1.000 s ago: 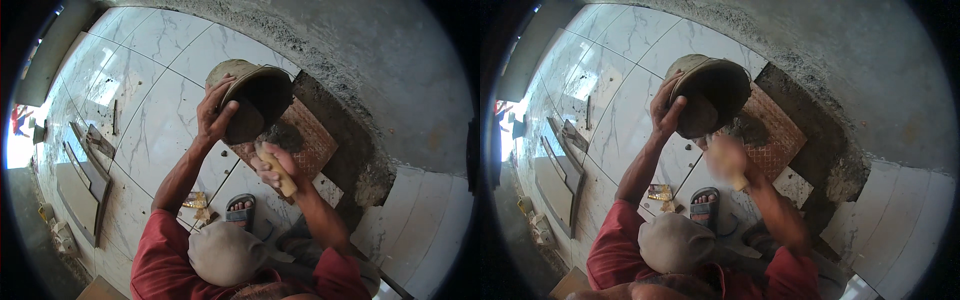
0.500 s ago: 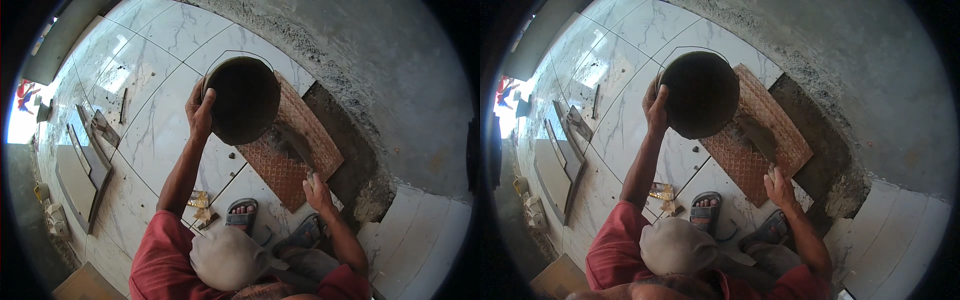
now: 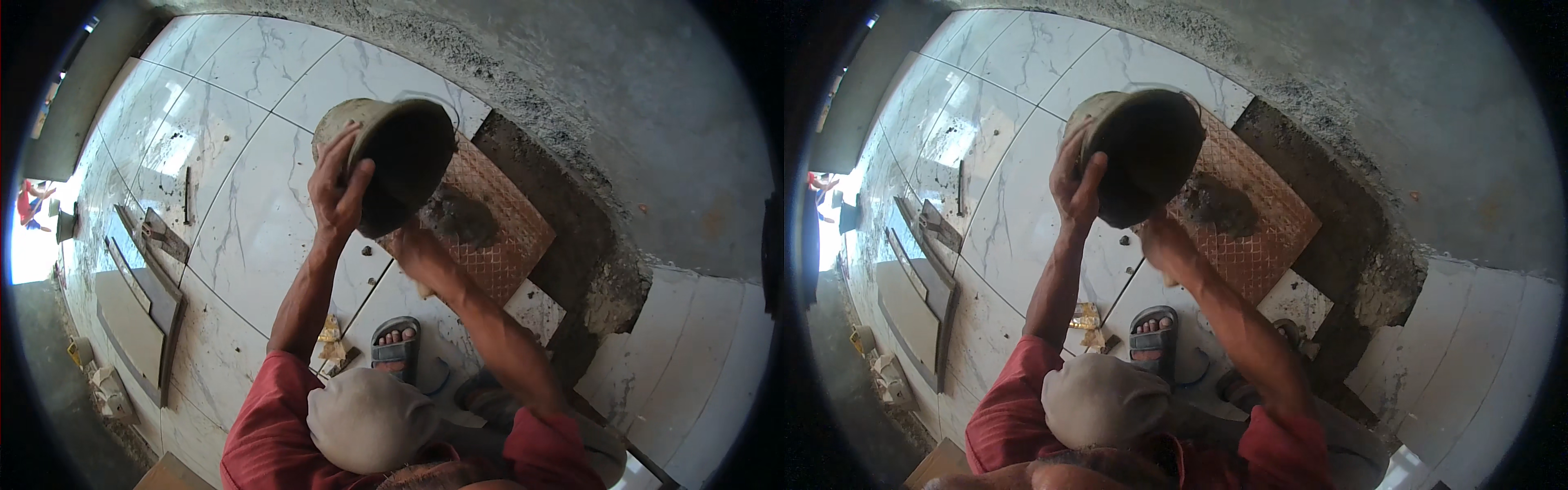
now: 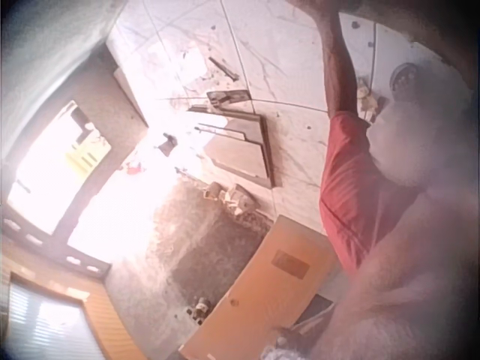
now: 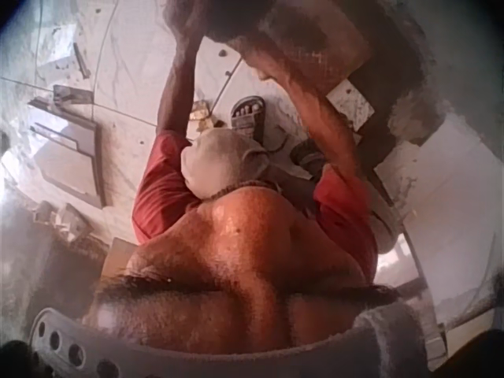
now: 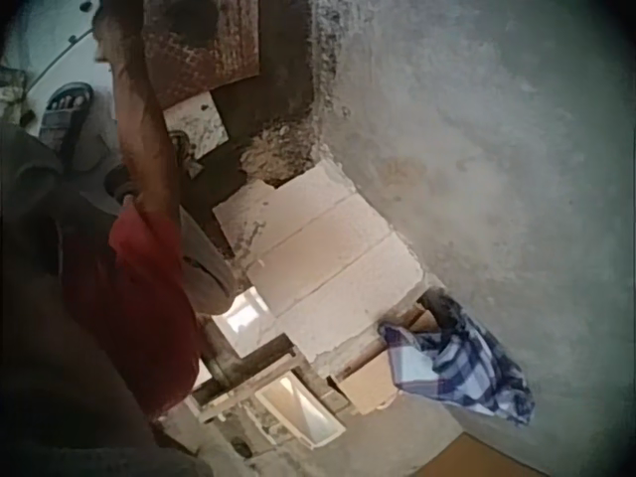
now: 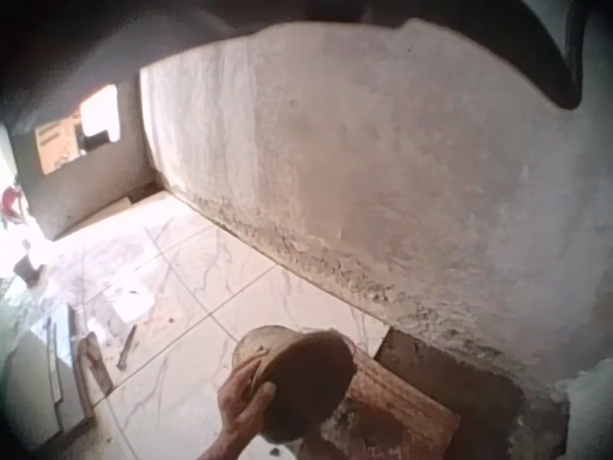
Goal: The person scoops mortar from a bucket onto the back of a tile and spreads it across the surface using a trowel.
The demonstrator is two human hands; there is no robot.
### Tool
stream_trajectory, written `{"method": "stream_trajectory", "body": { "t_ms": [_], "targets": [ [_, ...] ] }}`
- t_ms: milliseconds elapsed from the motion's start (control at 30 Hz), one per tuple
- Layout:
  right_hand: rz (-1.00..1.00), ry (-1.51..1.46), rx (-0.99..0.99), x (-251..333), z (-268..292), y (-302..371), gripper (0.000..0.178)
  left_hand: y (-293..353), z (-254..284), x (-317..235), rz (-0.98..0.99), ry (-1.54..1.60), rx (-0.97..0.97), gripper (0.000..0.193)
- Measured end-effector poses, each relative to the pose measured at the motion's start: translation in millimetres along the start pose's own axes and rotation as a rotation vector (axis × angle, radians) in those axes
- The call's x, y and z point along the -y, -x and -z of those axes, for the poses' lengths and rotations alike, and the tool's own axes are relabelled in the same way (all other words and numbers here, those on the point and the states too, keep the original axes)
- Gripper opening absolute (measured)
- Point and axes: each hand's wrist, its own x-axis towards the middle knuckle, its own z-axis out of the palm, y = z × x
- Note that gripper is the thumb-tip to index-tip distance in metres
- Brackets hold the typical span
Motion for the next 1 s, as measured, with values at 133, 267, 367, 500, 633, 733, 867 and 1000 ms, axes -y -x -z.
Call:
{"method": "stream_trajectory", "body": {
  "t_ms": [133, 267, 367, 500, 633, 733, 867, 1000],
  "targets": [
    [-0.314, -0.686, 0.401, 63, 58, 20, 0.031, 8, 11, -1, -0.026, -0.052, 0.125, 0.039],
    [-0.519, -1.291, 0.639, 45, 87, 31, 0.043, 4, 20, -2, 0.050, 0.067, 0.150, 0.039],
    [-0.408, -1.935, 0.810, 14, 83, 47, 0.047, 9, 20, 13, 0.053, 0.055, 0.132, 0.042],
    [-0.356, -1.967, 0.801, 17, 132, 72, 0.047, 7, 36, 32, 0.312, 0.434, -0.105, 0.045],
    [-0.261, -1.236, 0.389, 1, 173, 101, 0.046, 4, 47, 42, 0.353, 0.527, -0.221, 0.044],
    [-0.198, -0.423, 0.201, -48, 155, 127, 0.046, 2, 51, 44, 0.364, 0.546, -0.243, 0.044],
    [-0.143, -0.018, 0.118, -40, 137, 129, 0.040, 2, 46, 38, 0.372, 0.535, -0.201, 0.045],
    [-0.032, -0.179, -0.046, 13, 111, 62, 0.032, 3, 35, 28, 0.335, 0.494, -0.154, 0.047]
  ]
}}
